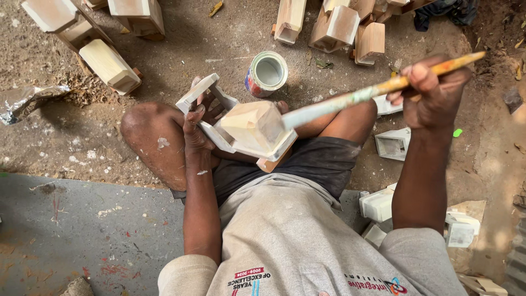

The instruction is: The person paints small wooden blocks white using a paintbrush. They hold each block in one hand and apply paint with the other, repeatedly dipping the brush into a paint can to reload. The person rotates the blocks to cover all sides and continues the process for multiple pieces.

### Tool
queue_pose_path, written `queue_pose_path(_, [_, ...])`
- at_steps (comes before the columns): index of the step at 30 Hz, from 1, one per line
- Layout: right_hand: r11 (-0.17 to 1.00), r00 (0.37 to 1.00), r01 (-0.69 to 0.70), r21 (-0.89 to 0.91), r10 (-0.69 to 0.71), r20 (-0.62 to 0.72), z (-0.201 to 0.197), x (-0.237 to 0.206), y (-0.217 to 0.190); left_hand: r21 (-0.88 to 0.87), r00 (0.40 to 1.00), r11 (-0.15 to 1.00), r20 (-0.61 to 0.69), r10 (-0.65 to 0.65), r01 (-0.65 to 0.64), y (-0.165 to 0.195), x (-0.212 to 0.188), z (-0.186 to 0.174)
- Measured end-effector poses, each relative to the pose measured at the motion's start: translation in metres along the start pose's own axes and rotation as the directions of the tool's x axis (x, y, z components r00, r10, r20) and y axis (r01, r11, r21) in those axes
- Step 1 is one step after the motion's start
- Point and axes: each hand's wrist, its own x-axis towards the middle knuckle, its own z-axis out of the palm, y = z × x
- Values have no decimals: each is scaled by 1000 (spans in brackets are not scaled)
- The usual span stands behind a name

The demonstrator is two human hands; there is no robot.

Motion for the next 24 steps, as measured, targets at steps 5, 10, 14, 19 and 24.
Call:
queue_pose_path(5, [999, 987, 33, -25, -28, 158, 5, 0, 14, -30, 999, 999, 32, 25, -24, -3, 1, 1])
queue_pose_path(10, [997, 995, -22, -70, 15, -99, -4, 9, 12, -28, 999, 998, 5, 51, -51, -4, 2, 0])
queue_pose_path(14, [994, 970, -21, -107, -6, -244, -1, 10, 13, -54, 997, 997, 57, 56, -53, -5, 6, -1])
queue_pose_path(19, [887, 923, -225, -402, 62, -379, 29, 29, 41, -93, 991, 995, 127, 47, -36, -7, 17, 5])
queue_pose_path(24, [756, 999, 8, -655, -39, -33, 71, 58, 72, -93, 990, 996, 142, 21, -8, -8, 31, 9])
